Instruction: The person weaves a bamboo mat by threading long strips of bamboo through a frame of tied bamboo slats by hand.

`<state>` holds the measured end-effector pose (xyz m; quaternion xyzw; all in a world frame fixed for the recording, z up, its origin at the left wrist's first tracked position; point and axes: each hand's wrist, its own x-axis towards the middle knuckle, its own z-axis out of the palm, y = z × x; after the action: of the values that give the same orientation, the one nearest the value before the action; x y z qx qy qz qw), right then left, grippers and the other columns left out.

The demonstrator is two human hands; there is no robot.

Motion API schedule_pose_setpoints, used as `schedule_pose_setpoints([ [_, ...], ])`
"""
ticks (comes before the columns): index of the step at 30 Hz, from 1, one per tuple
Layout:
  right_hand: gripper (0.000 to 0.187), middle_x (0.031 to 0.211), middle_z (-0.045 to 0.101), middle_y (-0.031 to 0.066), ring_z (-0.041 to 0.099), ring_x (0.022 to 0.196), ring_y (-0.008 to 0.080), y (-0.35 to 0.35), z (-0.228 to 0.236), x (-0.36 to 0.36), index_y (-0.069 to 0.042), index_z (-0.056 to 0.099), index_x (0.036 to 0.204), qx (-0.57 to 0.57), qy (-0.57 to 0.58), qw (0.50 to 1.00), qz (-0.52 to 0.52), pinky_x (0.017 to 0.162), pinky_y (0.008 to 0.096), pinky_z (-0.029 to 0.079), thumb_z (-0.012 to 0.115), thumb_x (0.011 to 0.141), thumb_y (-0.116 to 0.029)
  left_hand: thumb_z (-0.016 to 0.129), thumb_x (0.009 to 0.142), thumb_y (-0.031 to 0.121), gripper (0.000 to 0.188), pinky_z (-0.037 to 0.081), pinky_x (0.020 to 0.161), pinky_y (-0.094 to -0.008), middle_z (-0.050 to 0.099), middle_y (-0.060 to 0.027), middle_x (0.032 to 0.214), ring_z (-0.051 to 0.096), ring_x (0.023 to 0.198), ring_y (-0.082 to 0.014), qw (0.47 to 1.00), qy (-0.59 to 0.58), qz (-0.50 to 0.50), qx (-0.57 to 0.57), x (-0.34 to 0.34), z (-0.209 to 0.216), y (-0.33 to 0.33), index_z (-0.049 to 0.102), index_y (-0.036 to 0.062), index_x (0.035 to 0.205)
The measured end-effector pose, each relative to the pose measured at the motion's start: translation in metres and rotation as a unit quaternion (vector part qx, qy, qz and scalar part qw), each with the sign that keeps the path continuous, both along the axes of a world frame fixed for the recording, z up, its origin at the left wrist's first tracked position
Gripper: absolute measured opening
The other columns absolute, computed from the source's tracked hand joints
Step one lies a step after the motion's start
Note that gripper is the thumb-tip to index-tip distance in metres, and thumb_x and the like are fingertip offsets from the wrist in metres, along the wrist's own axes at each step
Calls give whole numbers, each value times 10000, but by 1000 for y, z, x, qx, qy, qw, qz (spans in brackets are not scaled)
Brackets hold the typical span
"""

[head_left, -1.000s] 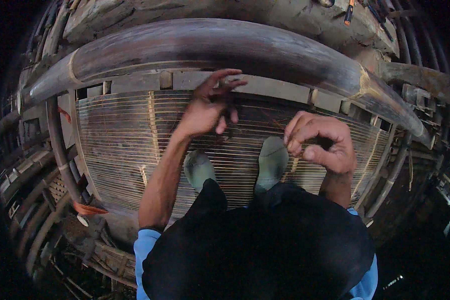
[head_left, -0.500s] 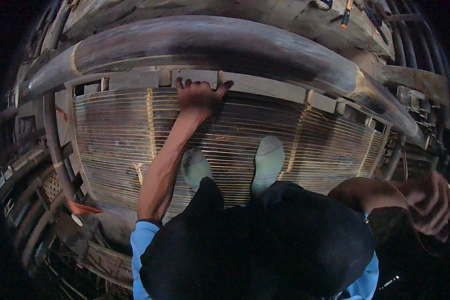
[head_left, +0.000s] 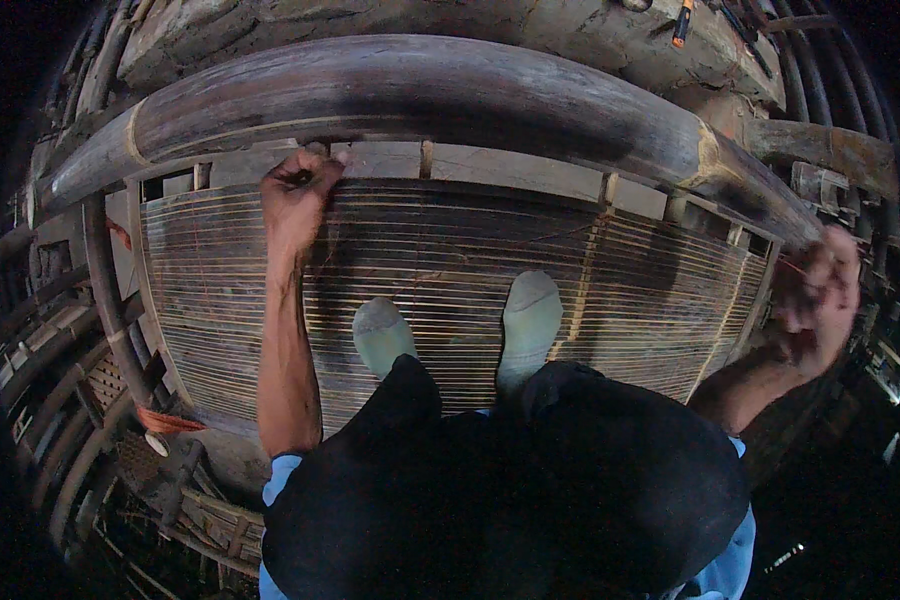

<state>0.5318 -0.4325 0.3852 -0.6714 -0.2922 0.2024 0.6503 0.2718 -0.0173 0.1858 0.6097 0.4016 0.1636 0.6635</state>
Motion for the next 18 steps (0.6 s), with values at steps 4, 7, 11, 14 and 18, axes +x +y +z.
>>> schedule_pose_setpoints([
  [4, 532, 1004, 546, 113, 503, 531, 74, -44, 40, 20, 34, 362, 1406, 227, 102, 968, -37, 491, 225, 450, 541, 974, -218, 779, 851, 183, 173, 438, 758, -291, 626, -19, 792, 603, 833, -130, 968, -98, 107, -203, -12, -26, 8, 652, 66, 867],
  [7, 492, 1213, 500, 194, 575, 698, 102, -66, 56, 37, 27, 302, 1436, 302, 94, 949, 17, 572, 250, 507, 424, 1017, -199, 754, 840, 152, 186, 448, 865, -399, 603, -40, 903, 572, 889, -214, 969, 62, 38, 238, -9, -29, -3, 651, 60, 964],
  [11, 451, 1275, 501, 246, 537, 839, 134, -89, 53, 52, 45, 323, 1437, 232, 8, 964, -132, 589, 238, 477, 329, 1033, -158, 874, 697, 282, 533, 419, 895, -414, 553, -67, 1018, 510, 1039, -285, 800, 112, -41, 589, 2, -23, -29, 653, 101, 1147],
  [14, 417, 1081, 576, 115, 463, 645, 78, -12, 25, 15, 37, 440, 1366, -36, -3, 971, -235, 515, 163, 387, 492, 1026, -200, 862, 659, 266, 524, 403, 941, -448, 528, -86, 1058, 484, 1031, -326, 797, 73, -236, 552, -1, -10, -34, 686, 170, 1143],
  [18, 245, 808, 562, 0, 441, 572, 39, 37, -6, 4, -3, 618, 1188, -132, -76, 988, -32, 507, 186, 346, 604, 976, -126, 790, 712, 221, 380, 441, 906, -422, 528, -74, 1081, 498, 1057, -292, 772, 82, -330, 537, 0, -34, -21, 726, 213, 1087],
])
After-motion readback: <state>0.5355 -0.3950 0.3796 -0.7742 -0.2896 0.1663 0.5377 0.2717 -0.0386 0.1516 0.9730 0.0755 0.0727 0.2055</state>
